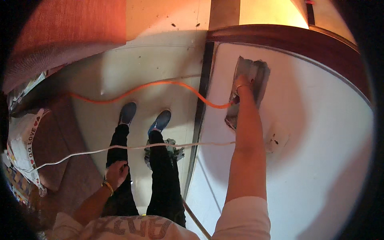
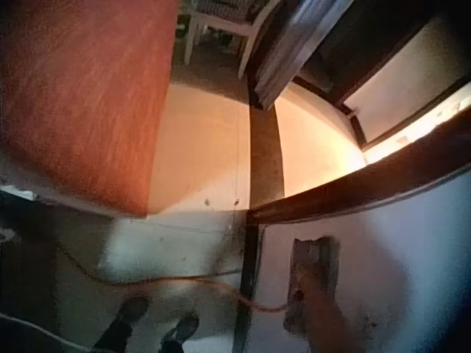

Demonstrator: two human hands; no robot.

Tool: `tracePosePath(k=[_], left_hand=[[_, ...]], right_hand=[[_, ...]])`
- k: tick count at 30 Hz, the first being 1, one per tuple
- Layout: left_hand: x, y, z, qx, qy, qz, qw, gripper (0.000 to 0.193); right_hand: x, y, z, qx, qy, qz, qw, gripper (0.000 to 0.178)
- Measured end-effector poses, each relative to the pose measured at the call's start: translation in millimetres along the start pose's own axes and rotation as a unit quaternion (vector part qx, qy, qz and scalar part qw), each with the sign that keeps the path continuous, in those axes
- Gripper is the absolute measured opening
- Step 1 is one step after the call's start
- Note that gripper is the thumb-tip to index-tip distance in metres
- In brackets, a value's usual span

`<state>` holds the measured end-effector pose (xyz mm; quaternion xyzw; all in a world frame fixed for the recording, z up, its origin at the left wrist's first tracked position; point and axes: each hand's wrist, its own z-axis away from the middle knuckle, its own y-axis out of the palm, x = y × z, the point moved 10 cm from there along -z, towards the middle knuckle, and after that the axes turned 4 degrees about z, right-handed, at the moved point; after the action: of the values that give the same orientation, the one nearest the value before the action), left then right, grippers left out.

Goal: The person uses a scraper to remove material from a rectangular hole in a wall, revealing an orange cable inside. They repeatedly scrape the edges and interior of the hole to clear debris.

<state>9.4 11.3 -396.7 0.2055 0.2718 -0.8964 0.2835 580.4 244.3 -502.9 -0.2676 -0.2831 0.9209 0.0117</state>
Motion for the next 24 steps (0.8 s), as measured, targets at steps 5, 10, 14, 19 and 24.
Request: tracePosePath(k=[5,10,14,19,24], left_hand=[[0.8,-3.6,0.0,-0.01,0.011,0.022,1.0,0.019],[2.2,0.2,-2.6,0.004,-0.017,0.025,1.0,0.02],[-4.0,-4.7,-3.3,0.003,-0.007,0.018,1.0,0.02],[-3.6,-6.9,-3.8,-0.014,0.022,0.038,0.999,0.021],[-1.8,-5.7,-0.3,-0.02,0.031,0.031,0.999,0.021]], right_hand=[[1.6,-26.2,16.8,-0.044,-0.004,0.018,0.999,0.027],[-24.3,-86.7,29.4,-0.127,0.02,-0.081,0.988,0.03],[-0.5,-88.1,58.4,-0.165,-0.038,0.048,0.984,0.027],[10.7,-75.1,55.9,-0.177,-0.055,0.014,0.983,0.023],[24.3,-42.2,41.0,-0.161,-0.082,0.208,0.961,0.019]])
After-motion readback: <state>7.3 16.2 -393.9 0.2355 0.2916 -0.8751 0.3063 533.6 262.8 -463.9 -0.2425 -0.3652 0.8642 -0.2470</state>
